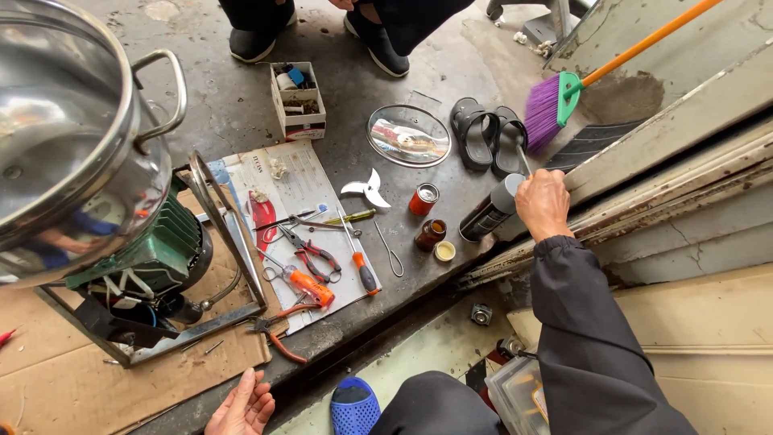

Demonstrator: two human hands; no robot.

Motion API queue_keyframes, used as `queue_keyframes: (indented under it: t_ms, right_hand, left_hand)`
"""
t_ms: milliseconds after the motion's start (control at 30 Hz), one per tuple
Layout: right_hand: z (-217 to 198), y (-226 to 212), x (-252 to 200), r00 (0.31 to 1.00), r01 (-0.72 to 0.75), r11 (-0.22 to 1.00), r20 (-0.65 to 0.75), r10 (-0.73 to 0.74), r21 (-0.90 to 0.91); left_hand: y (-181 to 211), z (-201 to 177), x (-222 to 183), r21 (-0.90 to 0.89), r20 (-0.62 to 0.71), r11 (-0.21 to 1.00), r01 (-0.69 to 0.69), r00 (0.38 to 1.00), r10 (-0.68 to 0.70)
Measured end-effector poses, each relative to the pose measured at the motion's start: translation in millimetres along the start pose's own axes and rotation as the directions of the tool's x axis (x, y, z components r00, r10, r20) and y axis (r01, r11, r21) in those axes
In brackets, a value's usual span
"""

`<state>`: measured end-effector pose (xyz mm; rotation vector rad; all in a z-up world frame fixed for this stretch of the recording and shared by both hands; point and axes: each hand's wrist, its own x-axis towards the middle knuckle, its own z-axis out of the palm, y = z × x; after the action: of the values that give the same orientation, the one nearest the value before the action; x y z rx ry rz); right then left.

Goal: Stripping electrical wires and connecting them to a motor assembly terminal block using pliers.

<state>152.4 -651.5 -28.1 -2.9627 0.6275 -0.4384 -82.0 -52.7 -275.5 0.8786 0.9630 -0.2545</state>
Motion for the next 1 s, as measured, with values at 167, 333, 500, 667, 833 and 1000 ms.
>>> queue_keyframes:
  t_ms: [167,333,500,667,833,1000]
  right_hand:
    - [-91.9,-72.9,-83.2,0.948,-0.304,0.478,0.213,0.235,0.824]
    - [-93.8,-86.9,-185.8,0.853,-0.509,-0.056,0.512,0.104,0.859]
    - [-92.8,-109.4,-243.2,0.822,-0.565,-0.199,0.567,-0.05,0.801]
    - [-90.5,-136.1,-273.0,0.728,-0.686,-0.144,0.665,-0.167,0.714]
    - [-46.5,-144.9,-291.0,0.767,-0.628,-0.088,0.595,-0.241,0.773]
    - [-39.6,-153.5,-293.0,0.784,-0.6,-0.077,0.567,-0.253,0.796]
  left_hand:
    - [-2.1,20.8,-10.1,-0.027,0.085,1.0,0.008,0.996,-0.006]
    - [47.1,91.5,-103.2,0.012,0.14,1.0,-0.013,0.99,0.011]
    - [68.2,131.5,-132.5,0.022,0.203,0.999,-0.036,0.979,0.03]
    - [76.5,157.7,-137.2,-0.138,0.391,0.989,-0.049,0.915,0.1]
    - [90.9,179.0,-152.8,-0.04,0.345,0.987,-0.153,0.925,0.157]
    - [92.7,179.7,-151.2,-0.107,0.412,0.988,-0.109,0.9,0.144]
